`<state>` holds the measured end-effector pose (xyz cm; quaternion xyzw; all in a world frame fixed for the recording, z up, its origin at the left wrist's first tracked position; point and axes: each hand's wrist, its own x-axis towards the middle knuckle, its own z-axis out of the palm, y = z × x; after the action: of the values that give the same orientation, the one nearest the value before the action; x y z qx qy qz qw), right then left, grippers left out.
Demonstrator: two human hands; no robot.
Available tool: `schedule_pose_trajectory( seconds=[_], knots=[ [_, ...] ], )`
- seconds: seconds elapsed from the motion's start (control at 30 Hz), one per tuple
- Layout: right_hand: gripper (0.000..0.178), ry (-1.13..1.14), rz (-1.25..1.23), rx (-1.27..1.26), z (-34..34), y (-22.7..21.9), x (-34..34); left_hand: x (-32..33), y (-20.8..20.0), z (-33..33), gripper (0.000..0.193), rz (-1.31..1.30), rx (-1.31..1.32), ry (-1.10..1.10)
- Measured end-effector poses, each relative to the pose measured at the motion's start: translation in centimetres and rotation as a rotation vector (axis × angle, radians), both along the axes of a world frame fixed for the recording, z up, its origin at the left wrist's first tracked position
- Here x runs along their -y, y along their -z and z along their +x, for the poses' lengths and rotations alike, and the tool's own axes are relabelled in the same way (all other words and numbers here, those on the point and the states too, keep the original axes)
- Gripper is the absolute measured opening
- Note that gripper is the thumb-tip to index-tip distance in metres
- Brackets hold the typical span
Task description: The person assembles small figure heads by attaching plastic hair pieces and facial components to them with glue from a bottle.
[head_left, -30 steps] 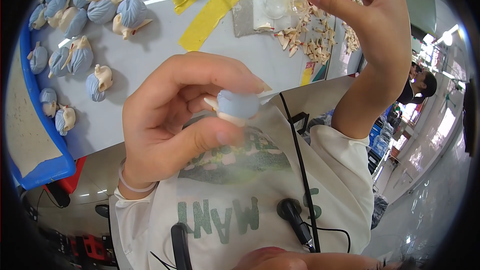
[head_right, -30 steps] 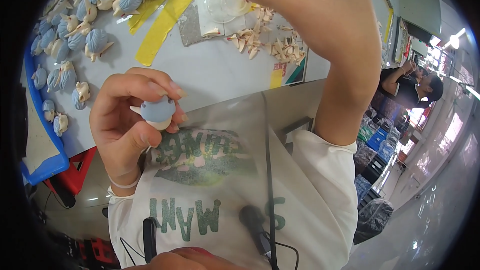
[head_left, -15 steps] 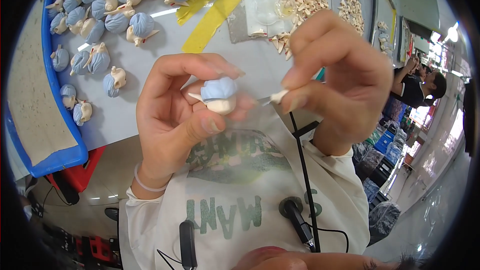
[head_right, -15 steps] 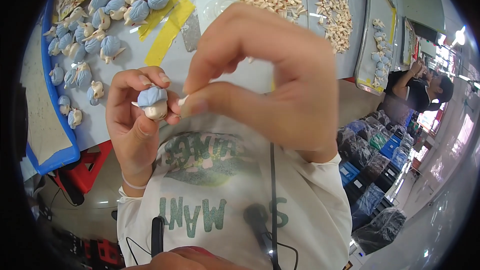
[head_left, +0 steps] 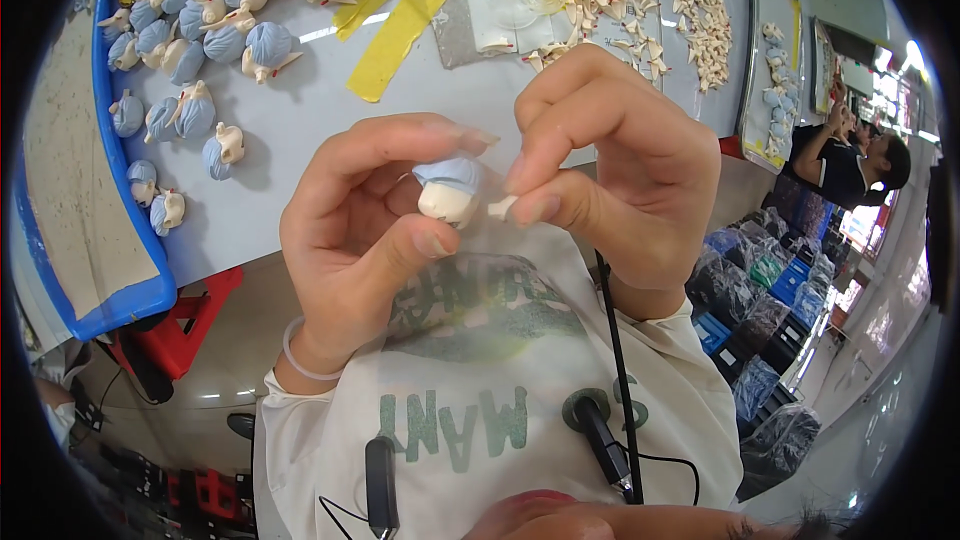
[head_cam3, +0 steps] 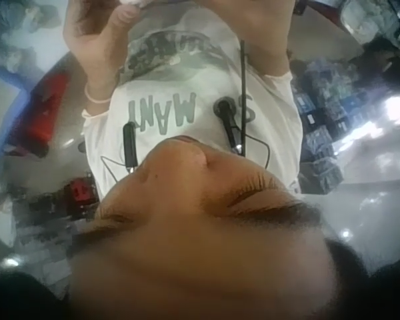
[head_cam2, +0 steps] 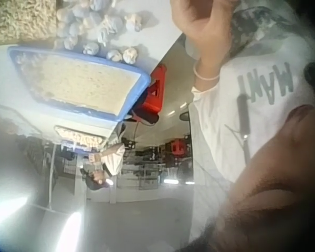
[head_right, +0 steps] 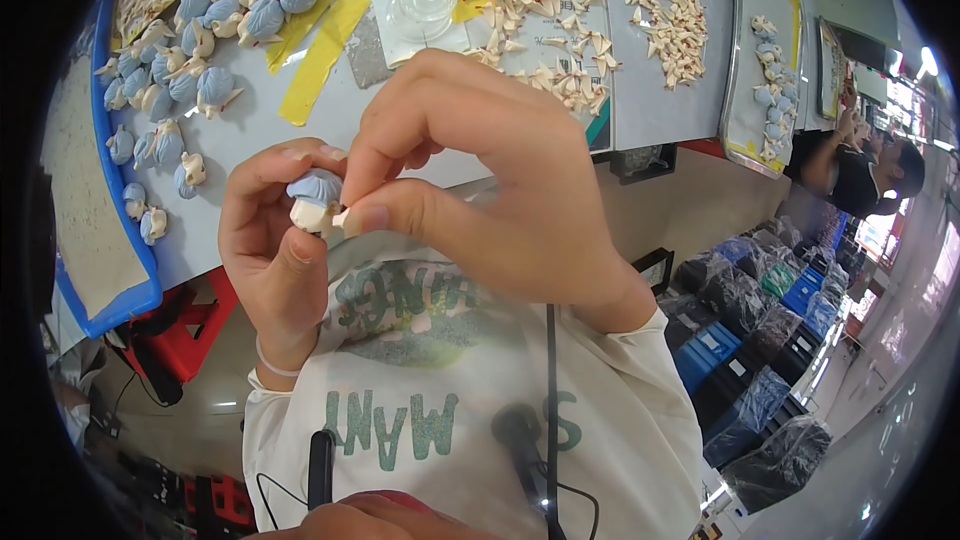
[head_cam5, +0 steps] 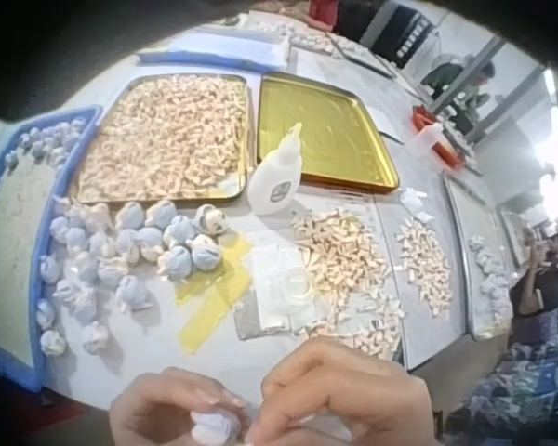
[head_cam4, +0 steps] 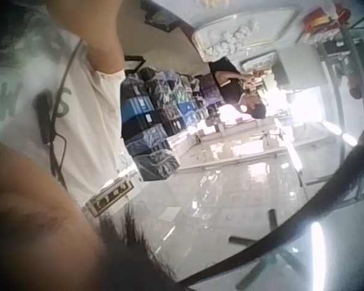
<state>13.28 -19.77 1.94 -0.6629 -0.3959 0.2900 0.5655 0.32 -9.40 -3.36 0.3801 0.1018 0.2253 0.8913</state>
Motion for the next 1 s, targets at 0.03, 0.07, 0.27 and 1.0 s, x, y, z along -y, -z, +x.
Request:
schedule_pose_trajectory(
  seconds=[0.03,0.07,0.27,1.0],
  knots=[
    [0.02,-0.016,0.0,0.007,0.0,0.0,0.0,0.1,0.0,0.0,0.042,-0.008,-0.004,-0.009],
    [0.02,-0.014,0.001,0.005,0.0,0.1,0.0,0.2,0.0,-0.1,0.041,-0.016,-0.009,-0.019],
    [0.018,-0.024,0.007,0.189,-0.8,0.6,-0.1,0.7,0.5,-0.2,0.037,0.165,0.018,-0.112],
    [0.058,0.039,0.092,-0.435,-1.8,1.6,1.7,0.4,1.2,0.8,0.036,0.481,0.047,-0.161]
  ],
)
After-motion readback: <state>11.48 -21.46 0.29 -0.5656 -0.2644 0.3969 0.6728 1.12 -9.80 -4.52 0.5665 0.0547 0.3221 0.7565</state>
